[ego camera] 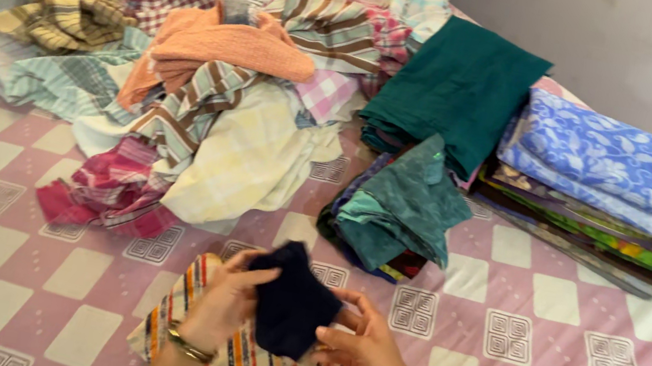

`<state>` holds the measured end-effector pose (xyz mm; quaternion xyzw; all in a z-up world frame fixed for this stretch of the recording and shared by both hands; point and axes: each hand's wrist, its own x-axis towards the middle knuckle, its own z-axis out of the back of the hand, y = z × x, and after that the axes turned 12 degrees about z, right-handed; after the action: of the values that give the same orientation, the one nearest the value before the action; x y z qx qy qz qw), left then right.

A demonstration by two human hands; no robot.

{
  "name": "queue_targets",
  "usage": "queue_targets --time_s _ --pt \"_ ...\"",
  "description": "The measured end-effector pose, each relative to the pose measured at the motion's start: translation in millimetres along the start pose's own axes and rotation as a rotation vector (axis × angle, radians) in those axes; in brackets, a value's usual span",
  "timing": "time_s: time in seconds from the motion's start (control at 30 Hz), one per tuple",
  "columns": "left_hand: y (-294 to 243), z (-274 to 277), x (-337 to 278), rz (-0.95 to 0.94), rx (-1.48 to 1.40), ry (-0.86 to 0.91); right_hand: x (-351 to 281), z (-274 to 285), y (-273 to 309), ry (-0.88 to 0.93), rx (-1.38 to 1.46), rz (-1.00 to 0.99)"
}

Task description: The person folds several pieces of clothing on the floor, including a yellow patterned cloth, a brown patterned cloth, and a teal cloth. The person then moves the folded clothes to a bed and stacks them with other folded items.

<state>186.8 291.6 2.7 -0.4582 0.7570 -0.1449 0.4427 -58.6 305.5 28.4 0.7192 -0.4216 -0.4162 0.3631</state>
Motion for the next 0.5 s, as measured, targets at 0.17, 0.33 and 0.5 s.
queue_targets --time_s 0.17,0.33,0.5 --pt "4.7 80.1 6.1 0.137 0.45 -0.213 6.0 27.6 -18.7 -0.034 -0.027 -0.045" --pt "9.9 72.3 7.4 -0.088 1.39 -0.631 22.3 52.4 -43.0 -0.074 -0.055 -0.122" --pt "-26.2 -34.5 81.4 -0.881 1.343 -0.451 28.6 87.6 -26.1 -0.149 -0.066 -0.087"
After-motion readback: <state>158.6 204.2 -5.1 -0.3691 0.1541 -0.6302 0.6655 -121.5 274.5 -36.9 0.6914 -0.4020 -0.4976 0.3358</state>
